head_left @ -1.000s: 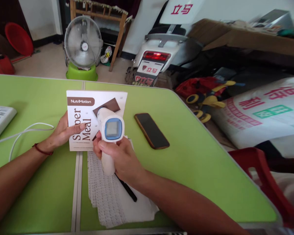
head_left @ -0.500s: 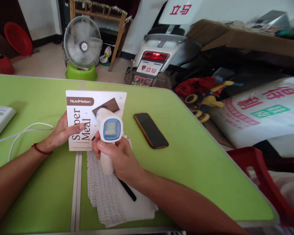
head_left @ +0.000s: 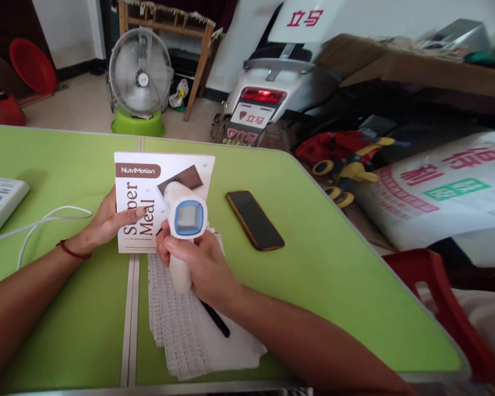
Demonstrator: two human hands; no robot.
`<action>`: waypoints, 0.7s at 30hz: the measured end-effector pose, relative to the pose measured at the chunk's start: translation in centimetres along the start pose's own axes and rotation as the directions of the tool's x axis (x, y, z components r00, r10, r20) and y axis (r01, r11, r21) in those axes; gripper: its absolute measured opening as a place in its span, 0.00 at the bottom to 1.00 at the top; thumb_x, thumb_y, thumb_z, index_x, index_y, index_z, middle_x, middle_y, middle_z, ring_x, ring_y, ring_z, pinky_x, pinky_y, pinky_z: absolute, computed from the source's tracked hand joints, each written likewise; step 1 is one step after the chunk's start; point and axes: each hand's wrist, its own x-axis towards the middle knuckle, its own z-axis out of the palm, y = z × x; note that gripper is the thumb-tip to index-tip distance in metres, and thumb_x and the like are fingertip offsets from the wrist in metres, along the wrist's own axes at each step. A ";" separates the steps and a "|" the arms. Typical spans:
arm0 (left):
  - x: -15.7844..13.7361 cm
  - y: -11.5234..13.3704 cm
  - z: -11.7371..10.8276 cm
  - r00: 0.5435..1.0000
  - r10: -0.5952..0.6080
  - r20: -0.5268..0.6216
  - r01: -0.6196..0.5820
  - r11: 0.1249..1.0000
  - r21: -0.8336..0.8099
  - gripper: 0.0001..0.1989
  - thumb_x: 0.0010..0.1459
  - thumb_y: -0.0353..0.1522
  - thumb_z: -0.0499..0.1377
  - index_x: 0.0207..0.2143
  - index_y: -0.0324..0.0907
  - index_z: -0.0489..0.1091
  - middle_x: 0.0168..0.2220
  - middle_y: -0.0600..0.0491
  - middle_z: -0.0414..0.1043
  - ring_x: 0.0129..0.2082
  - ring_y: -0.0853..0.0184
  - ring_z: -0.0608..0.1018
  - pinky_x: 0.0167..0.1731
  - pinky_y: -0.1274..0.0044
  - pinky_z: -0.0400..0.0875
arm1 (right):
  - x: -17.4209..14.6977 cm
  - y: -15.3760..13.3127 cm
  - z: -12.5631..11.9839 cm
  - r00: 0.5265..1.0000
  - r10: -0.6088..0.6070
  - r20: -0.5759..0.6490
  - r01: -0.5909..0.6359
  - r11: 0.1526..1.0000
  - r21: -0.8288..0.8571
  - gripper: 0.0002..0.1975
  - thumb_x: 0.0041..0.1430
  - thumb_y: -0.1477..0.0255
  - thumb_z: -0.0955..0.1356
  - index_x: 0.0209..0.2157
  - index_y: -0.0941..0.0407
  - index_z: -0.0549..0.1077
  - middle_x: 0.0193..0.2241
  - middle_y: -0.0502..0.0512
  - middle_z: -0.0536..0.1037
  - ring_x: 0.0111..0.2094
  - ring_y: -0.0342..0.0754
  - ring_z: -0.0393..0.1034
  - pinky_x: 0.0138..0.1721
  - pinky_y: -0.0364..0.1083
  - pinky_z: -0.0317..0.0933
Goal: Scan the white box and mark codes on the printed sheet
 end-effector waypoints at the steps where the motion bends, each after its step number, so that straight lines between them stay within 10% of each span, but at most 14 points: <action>1: -0.1 0.1 0.1 1.000 -0.005 -0.007 0.005 1.000 -0.005 0.30 0.50 0.46 0.71 0.49 0.41 0.69 0.44 0.48 0.79 0.39 0.60 0.82 0.34 0.73 0.78 | 0.0 0.1 0.0 1.000 -0.012 0.003 0.012 1.000 0.001 0.10 0.50 0.64 0.73 0.29 0.52 0.71 0.19 0.43 0.72 0.23 0.42 0.62 0.29 0.47 0.56; 8: -0.2 0.4 0.0 0.997 0.054 -0.063 -0.056 0.998 -0.022 0.28 0.48 0.48 0.73 0.45 0.41 0.71 0.41 0.49 0.79 0.36 0.62 0.80 0.34 0.71 0.77 | 0.2 -1.2 0.1 0.993 -0.090 0.078 0.093 0.995 -0.033 0.09 0.52 0.65 0.73 0.31 0.53 0.73 0.21 0.43 0.72 0.24 0.42 0.63 0.31 0.47 0.60; 13: 0.5 -0.6 -0.5 0.971 0.183 -0.156 -0.179 0.983 0.039 0.34 0.44 0.47 0.75 0.48 0.41 0.69 0.48 0.49 0.77 0.45 0.59 0.79 0.40 0.70 0.74 | -1.1 -3.6 -4.8 0.975 -0.201 0.098 0.223 0.917 -0.330 0.12 0.49 0.65 0.76 0.34 0.53 0.76 0.30 0.49 0.77 0.28 0.43 0.66 0.33 0.47 0.63; 21: 1.4 -2.2 -1.8 0.937 0.257 -0.234 -0.231 0.964 0.135 0.39 0.43 0.45 0.76 0.52 0.41 0.64 0.46 0.64 0.76 0.48 0.66 0.74 0.51 0.69 0.70 | -3.1 -2.8 -13.6 0.999 0.013 0.031 0.025 0.314 -0.949 0.16 0.48 0.65 0.74 0.40 0.54 0.77 0.34 0.55 0.80 0.32 0.50 0.71 0.31 0.47 0.63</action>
